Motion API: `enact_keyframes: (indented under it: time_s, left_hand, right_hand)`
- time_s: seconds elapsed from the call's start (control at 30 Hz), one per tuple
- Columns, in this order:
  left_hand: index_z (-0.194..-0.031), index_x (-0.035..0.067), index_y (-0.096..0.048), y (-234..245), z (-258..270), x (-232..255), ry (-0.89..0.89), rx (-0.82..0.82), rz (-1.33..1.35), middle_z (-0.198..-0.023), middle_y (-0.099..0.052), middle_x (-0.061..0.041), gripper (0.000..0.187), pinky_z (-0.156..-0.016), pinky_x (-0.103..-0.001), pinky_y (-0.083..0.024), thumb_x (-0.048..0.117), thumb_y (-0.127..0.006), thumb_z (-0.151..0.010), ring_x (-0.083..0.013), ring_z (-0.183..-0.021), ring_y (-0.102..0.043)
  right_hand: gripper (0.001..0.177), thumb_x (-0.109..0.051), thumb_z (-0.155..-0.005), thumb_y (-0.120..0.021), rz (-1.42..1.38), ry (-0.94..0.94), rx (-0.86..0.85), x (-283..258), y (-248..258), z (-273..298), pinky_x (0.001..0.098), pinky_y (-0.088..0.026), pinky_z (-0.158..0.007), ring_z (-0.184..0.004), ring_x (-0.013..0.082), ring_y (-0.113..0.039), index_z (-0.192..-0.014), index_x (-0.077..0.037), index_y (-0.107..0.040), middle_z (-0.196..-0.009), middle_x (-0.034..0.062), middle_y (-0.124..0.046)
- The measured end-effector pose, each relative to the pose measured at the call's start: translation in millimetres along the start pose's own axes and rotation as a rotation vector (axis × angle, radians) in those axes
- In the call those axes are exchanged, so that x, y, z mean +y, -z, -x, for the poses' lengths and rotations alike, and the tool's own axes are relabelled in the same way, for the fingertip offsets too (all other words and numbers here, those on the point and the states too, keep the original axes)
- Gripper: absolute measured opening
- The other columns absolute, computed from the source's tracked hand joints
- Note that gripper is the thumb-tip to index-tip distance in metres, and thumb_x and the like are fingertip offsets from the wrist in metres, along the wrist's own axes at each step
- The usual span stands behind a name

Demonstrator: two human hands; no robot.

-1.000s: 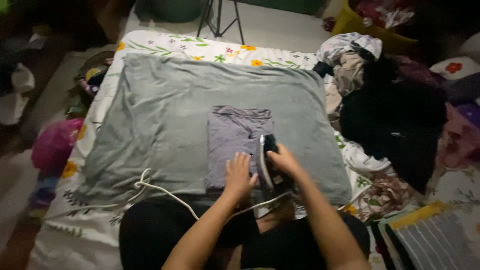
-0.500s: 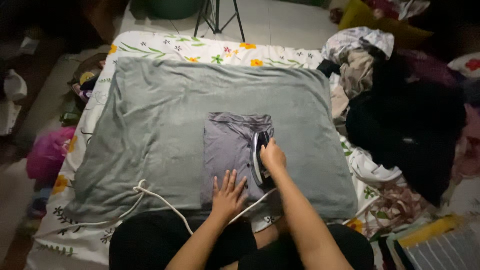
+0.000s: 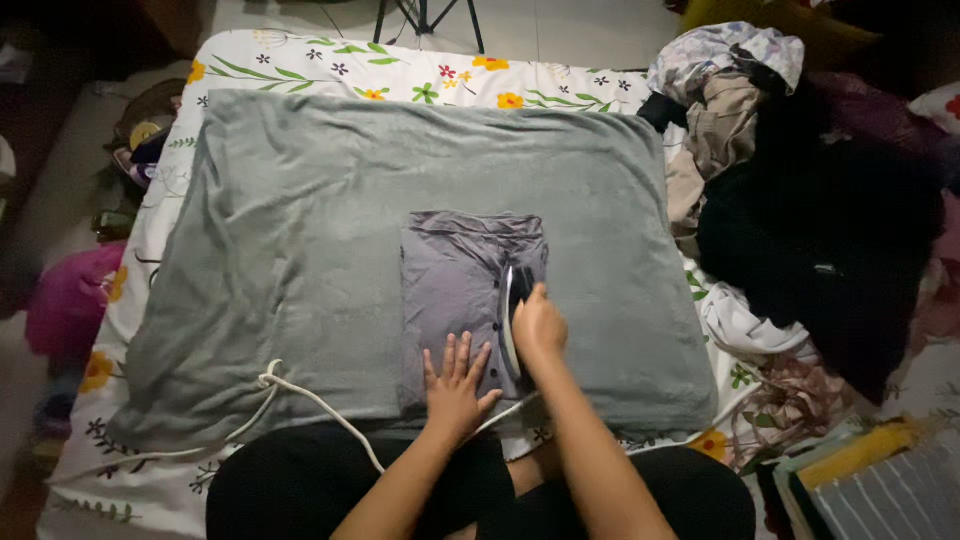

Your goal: The person irons a grey button-up shirt laid out on a bed. They smooth the fabric with their hands, use an electric iron to press the shirt, and fold the sleeves and body of the garment.

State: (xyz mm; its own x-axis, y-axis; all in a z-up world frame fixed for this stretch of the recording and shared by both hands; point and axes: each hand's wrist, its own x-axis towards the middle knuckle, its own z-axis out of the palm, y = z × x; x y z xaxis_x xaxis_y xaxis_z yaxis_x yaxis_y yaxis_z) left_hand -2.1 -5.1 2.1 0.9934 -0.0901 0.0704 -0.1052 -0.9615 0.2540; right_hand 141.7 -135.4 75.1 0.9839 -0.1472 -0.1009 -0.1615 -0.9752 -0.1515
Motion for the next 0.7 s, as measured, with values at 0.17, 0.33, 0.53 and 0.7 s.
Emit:
enact_keyframes:
  time_s: [0.17,0.33,0.53,0.7]
  left_hand:
    - [-0.16,0.03,-0.021,-2,-2,-1,0.001,0.017,0.036,-0.169,-0.01,-0.009,0.091,-0.118,-0.067,0.005,0.069,-0.054,-0.085,-0.0316,-0.156,-0.002]
    - [-0.161,0.029,-0.02,5,2,2,0.023,-0.026,0.031,-0.17,-0.008,-0.009,0.092,-0.117,-0.067,0.006,0.069,-0.053,-0.085,-0.0316,-0.156,-0.001]
    - [-0.161,0.03,-0.017,1,-2,1,0.029,-0.065,0.035,-0.17,-0.005,-0.01,0.094,-0.117,-0.069,0.006,0.069,-0.054,-0.084,-0.0328,-0.156,0.001]
    - [-0.161,0.028,-0.018,-4,0,3,0.008,-0.006,0.008,-0.169,-0.007,-0.012,0.096,-0.116,-0.069,0.005,0.068,-0.056,-0.082,-0.0343,-0.155,-0.001]
  right_hand:
    - [0.026,-0.022,-0.102,-0.055,-0.016,0.051,0.126,-8,-20,-59,0.0527,-0.059,-0.079,-0.089,0.0418,-0.074,-0.117,-0.001,-0.057,-0.097,0.0229,-0.075]
    - [0.04,-0.032,-0.096,-0.061,-0.025,0.005,-0.042,13,-4,-18,0.0547,-0.057,-0.077,-0.089,0.0452,-0.072,-0.123,-0.004,-0.051,-0.096,0.0255,-0.073]
    - [0.044,-0.031,-0.093,-0.064,-0.024,0.041,-0.001,35,10,75,0.0536,-0.059,-0.072,-0.084,0.0443,-0.073,-0.123,-0.003,-0.05,-0.092,0.025,-0.074]
    - [0.037,-0.031,-0.098,-0.062,-0.039,-0.017,0.01,16,16,40,0.0533,-0.059,-0.076,-0.089,0.0443,-0.073,-0.119,-0.003,-0.054,-0.097,0.0248,-0.074]
